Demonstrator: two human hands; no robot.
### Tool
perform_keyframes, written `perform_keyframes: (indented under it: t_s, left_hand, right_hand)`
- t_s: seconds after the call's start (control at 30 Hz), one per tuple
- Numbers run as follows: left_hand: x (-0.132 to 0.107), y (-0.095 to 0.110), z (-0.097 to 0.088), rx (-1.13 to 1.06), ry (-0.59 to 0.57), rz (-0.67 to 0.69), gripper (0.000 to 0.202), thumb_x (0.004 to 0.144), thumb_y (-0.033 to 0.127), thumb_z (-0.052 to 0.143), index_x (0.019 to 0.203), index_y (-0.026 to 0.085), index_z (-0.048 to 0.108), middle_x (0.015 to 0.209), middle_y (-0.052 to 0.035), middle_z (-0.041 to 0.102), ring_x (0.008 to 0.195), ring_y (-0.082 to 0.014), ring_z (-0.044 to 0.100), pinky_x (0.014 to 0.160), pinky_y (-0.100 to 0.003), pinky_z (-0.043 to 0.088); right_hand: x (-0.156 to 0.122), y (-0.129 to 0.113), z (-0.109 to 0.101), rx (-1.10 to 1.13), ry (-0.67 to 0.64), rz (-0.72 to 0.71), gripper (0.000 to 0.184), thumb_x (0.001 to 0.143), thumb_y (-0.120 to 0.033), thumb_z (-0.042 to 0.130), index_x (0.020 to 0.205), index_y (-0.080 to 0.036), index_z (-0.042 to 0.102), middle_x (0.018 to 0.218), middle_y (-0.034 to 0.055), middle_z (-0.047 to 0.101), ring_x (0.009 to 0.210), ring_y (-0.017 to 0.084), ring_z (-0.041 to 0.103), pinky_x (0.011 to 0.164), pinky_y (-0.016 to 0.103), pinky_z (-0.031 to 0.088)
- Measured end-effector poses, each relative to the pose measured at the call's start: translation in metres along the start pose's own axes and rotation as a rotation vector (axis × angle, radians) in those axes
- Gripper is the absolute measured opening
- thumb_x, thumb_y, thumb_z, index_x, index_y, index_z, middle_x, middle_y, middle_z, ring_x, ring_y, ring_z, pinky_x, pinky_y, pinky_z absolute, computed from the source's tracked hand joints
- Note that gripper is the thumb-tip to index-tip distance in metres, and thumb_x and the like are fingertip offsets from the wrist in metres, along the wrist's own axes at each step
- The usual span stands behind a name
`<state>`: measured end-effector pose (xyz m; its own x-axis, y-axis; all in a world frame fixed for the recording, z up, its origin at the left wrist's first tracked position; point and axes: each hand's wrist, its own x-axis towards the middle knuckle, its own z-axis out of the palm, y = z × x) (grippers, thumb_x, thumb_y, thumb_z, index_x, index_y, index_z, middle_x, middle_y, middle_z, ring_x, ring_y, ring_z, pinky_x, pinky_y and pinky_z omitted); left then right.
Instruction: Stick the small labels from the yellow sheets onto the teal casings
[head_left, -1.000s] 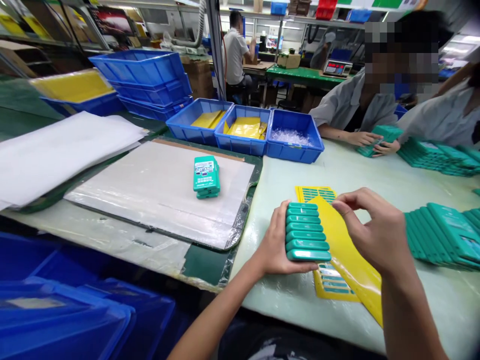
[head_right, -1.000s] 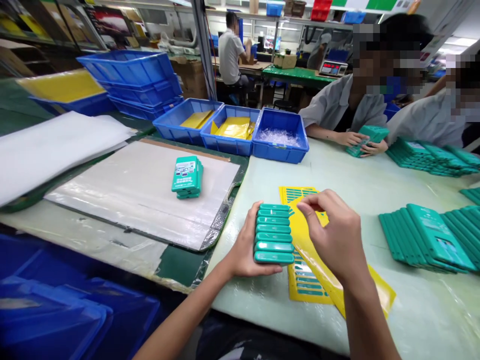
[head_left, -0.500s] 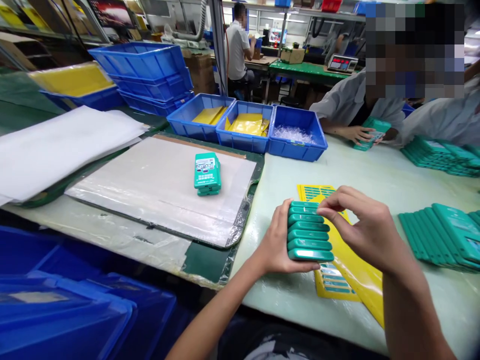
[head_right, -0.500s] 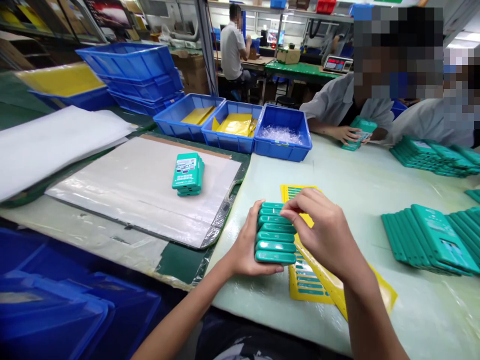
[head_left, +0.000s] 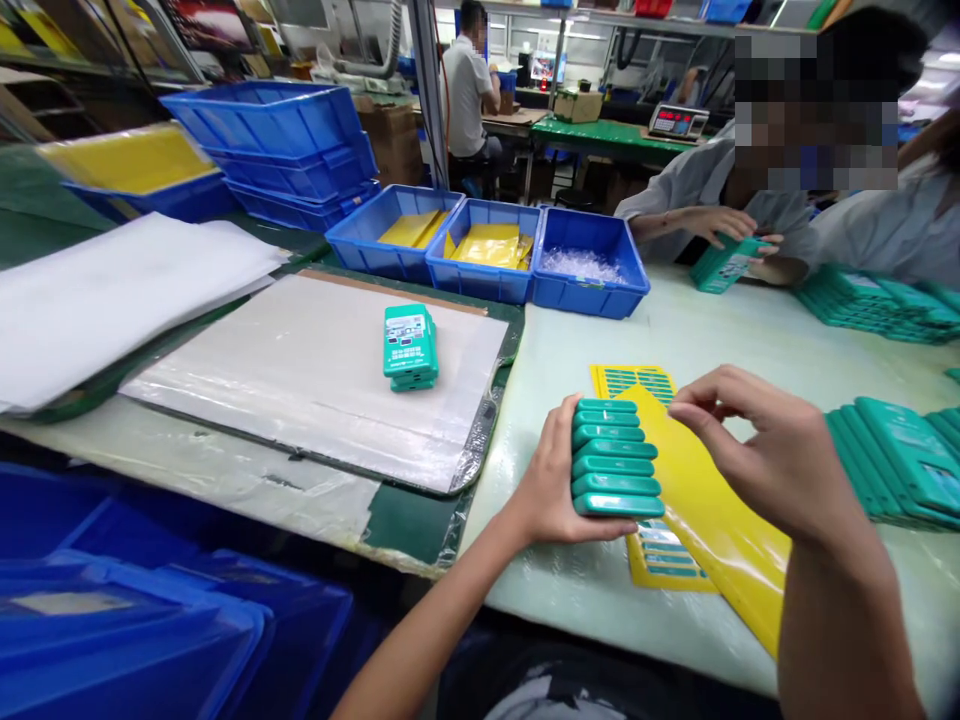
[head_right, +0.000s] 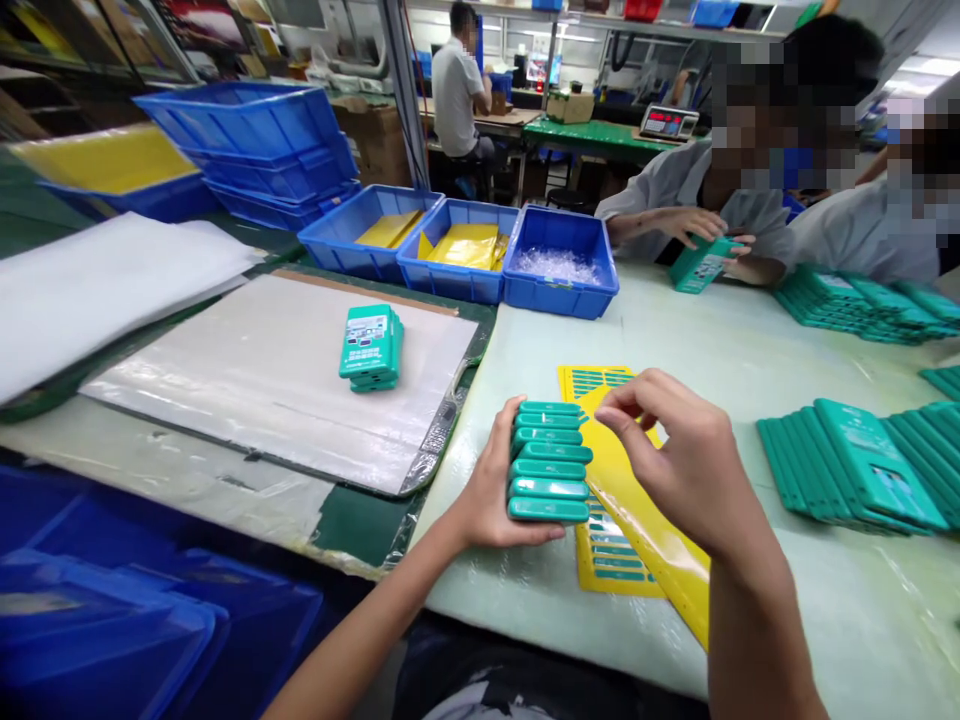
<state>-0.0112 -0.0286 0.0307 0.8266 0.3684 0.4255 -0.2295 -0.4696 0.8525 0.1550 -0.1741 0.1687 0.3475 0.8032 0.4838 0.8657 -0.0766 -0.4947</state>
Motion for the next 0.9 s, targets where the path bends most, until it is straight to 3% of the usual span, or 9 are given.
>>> perform_keyframes:
  t_s: [0.2, 0.37, 0.43, 0.5, 0.57, 0.67, 0.8, 0.9]
  left_hand:
    - [-0.001, -0.002, 0.000, -0.003, -0.023, -0.025, 0.156, 0.060, 0.062, 0.103, 0.175, 0.026, 0.004, 0.175, -0.0246, 0.027, 0.166, -0.0550, 0.029, 0.135, -0.076, 0.032]
    - [-0.001, -0.003, 0.000, -0.016, -0.003, 0.008, 0.156, 0.062, 0.066, 0.102, 0.176, 0.025, 0.003, 0.175, -0.0250, 0.028, 0.166, -0.0531, 0.030, 0.136, -0.073, 0.031]
    - [0.000, -0.004, 0.000, -0.015, -0.008, 0.013, 0.156, 0.063, 0.066, 0.101, 0.176, 0.026, 0.002, 0.176, -0.0252, 0.027, 0.166, -0.0531, 0.029, 0.136, -0.073, 0.031]
    - [0.000, -0.006, -0.001, -0.003, -0.019, -0.014, 0.156, 0.062, 0.065, 0.102, 0.176, 0.026, 0.002, 0.177, -0.0255, 0.025, 0.167, -0.0538, 0.028, 0.136, -0.074, 0.031]
    - [0.000, -0.007, -0.001, 0.017, -0.030, -0.046, 0.156, 0.061, 0.063, 0.103, 0.175, 0.025, 0.003, 0.178, -0.0259, 0.022, 0.168, -0.0551, 0.024, 0.136, -0.075, 0.029]
    - [0.000, -0.007, -0.002, 0.034, -0.038, -0.058, 0.155, 0.061, 0.062, 0.103, 0.175, 0.024, 0.005, 0.178, -0.0264, 0.022, 0.169, -0.0551, 0.022, 0.136, -0.074, 0.029]
    - [-0.001, -0.007, -0.002, 0.002, -0.022, -0.027, 0.155, 0.061, 0.066, 0.102, 0.175, 0.022, 0.006, 0.176, -0.0269, 0.026, 0.166, -0.0539, 0.029, 0.135, -0.074, 0.031]
    - [-0.001, -0.007, -0.002, -0.019, -0.004, -0.019, 0.157, 0.060, 0.066, 0.102, 0.176, 0.023, 0.005, 0.176, -0.0264, 0.027, 0.164, -0.0532, 0.034, 0.135, -0.075, 0.031]
  right_hand:
    - [-0.004, -0.011, 0.027, 0.160, -0.164, -0.087, 0.009, 0.105, -0.021, 0.072, 0.098, -0.024, 0.076, 0.099, 0.0033, 0.077, 0.092, 0.020, 0.072, 0.083, 0.035, 0.055]
    - [-0.013, 0.012, 0.012, -0.015, 0.056, 0.014, 0.017, 0.105, -0.023, 0.068, 0.089, -0.024, 0.071, 0.088, 0.0039, 0.074, 0.078, 0.020, 0.067, 0.071, 0.036, 0.052]
    - [-0.009, 0.010, 0.011, 0.030, 0.132, 0.036, 0.014, 0.104, -0.025, 0.071, 0.090, -0.025, 0.074, 0.091, 0.0050, 0.076, 0.080, 0.021, 0.069, 0.071, 0.037, 0.053]
    - [0.000, 0.002, 0.020, 0.143, 0.071, 0.012, 0.012, 0.103, -0.025, 0.072, 0.093, -0.025, 0.077, 0.093, 0.0056, 0.078, 0.082, 0.022, 0.071, 0.072, 0.036, 0.055]
    - [0.010, -0.006, 0.034, 0.215, -0.081, -0.028, 0.012, 0.103, -0.023, 0.071, 0.096, -0.024, 0.081, 0.091, 0.0049, 0.078, 0.082, 0.021, 0.071, 0.073, 0.035, 0.054]
    - [0.021, -0.005, 0.045, 0.192, -0.225, -0.091, 0.017, 0.104, -0.020, 0.067, 0.096, -0.022, 0.082, 0.090, 0.0043, 0.075, 0.083, 0.019, 0.070, 0.078, 0.034, 0.052]
    - [0.027, 0.019, 0.022, 0.153, -0.340, -0.178, 0.021, 0.104, -0.019, 0.064, 0.089, -0.020, 0.078, 0.087, 0.0039, 0.073, 0.080, 0.018, 0.068, 0.075, 0.031, 0.049]
    - [0.030, 0.033, 0.002, 0.103, -0.226, -0.085, 0.019, 0.101, -0.021, 0.066, 0.085, -0.020, 0.076, 0.085, 0.0038, 0.073, 0.075, 0.018, 0.066, 0.070, 0.031, 0.048]
